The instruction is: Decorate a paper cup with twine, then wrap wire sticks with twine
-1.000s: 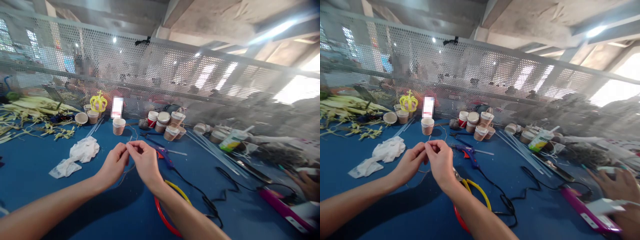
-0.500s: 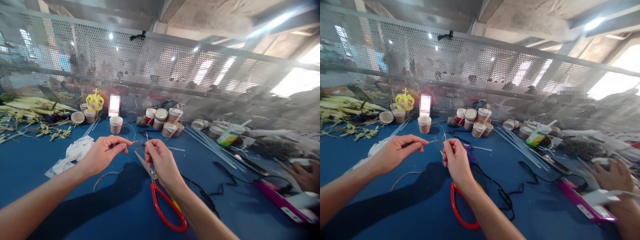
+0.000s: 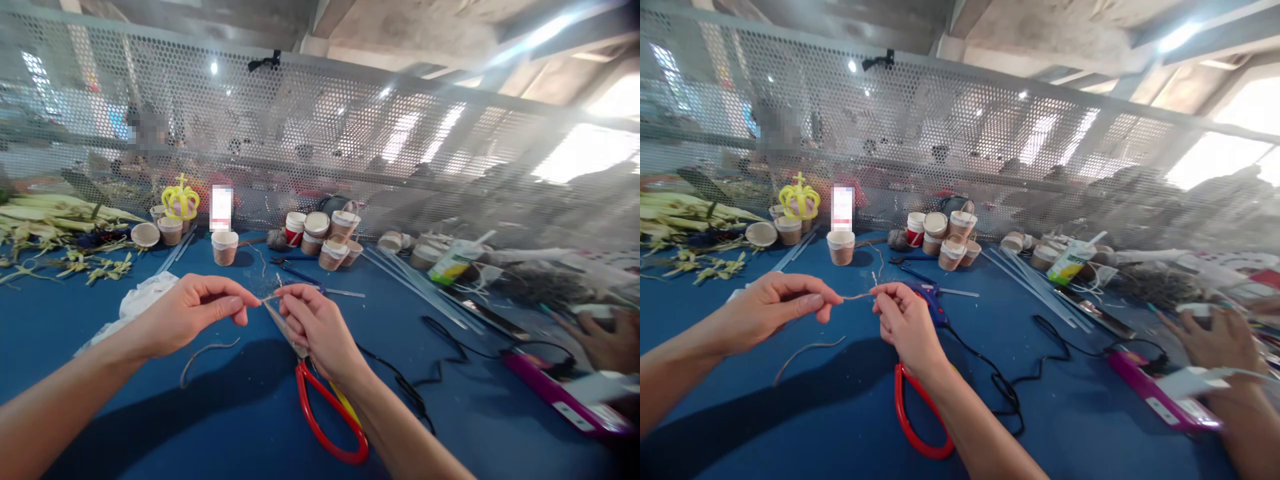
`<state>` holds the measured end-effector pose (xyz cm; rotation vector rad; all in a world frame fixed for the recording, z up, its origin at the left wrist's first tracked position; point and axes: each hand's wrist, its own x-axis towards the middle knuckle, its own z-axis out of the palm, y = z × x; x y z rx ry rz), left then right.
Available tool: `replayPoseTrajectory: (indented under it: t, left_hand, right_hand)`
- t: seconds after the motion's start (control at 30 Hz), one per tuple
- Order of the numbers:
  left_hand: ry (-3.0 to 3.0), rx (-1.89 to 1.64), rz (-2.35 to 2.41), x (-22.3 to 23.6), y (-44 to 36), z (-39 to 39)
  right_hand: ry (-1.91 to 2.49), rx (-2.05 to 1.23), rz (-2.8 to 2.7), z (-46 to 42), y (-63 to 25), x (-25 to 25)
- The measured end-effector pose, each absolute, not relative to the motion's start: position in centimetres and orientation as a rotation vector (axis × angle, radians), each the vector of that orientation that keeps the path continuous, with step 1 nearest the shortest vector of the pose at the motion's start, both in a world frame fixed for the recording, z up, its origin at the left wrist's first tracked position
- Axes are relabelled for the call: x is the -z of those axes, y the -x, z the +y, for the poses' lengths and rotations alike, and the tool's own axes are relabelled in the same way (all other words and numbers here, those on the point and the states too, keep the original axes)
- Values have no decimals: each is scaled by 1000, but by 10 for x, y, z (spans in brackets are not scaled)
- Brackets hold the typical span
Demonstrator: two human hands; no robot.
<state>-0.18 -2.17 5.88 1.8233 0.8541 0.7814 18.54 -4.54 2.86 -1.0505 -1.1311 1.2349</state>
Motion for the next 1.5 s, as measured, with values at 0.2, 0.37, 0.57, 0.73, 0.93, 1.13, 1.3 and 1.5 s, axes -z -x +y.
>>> replayPoseTrajectory:
  t: [0.2,0.37,0.57,0.73,0.93,1.13,1.3,1.5]
  left_hand:
    - [-1744,-771,779,-58,5,-20]
    - [-1754,-772,780,-59,5,-20]
    - [-1776,-762,774,-61,7,-20]
    - [-1799,-753,778,-62,8,-20]
    - [-1823,-762,793,-64,8,-20]
    - [-1835,-750,792,-65,8,-21]
    - [-1850,-728,805,-64,8,-21]
    - [-1866,-708,800,-63,9,-20]
  right_hand:
    - [1104,-1224,-1274,-49,-186,-27]
    - [1155,-1173,-1381,-51,-188,-25]
    - [1202,-1067,-1491,-53,-189,-27]
    - [1221,-1041,-1514,-54,-190,-26]
    - [1233,-1002,-1531,-54,-190,-25]
    - [1262,-938,-1568,-56,-187,-27]
    - [1264,-917,-1574,-55,-188,-25]
    - [1300,-909,-1562,-54,-188,-23]
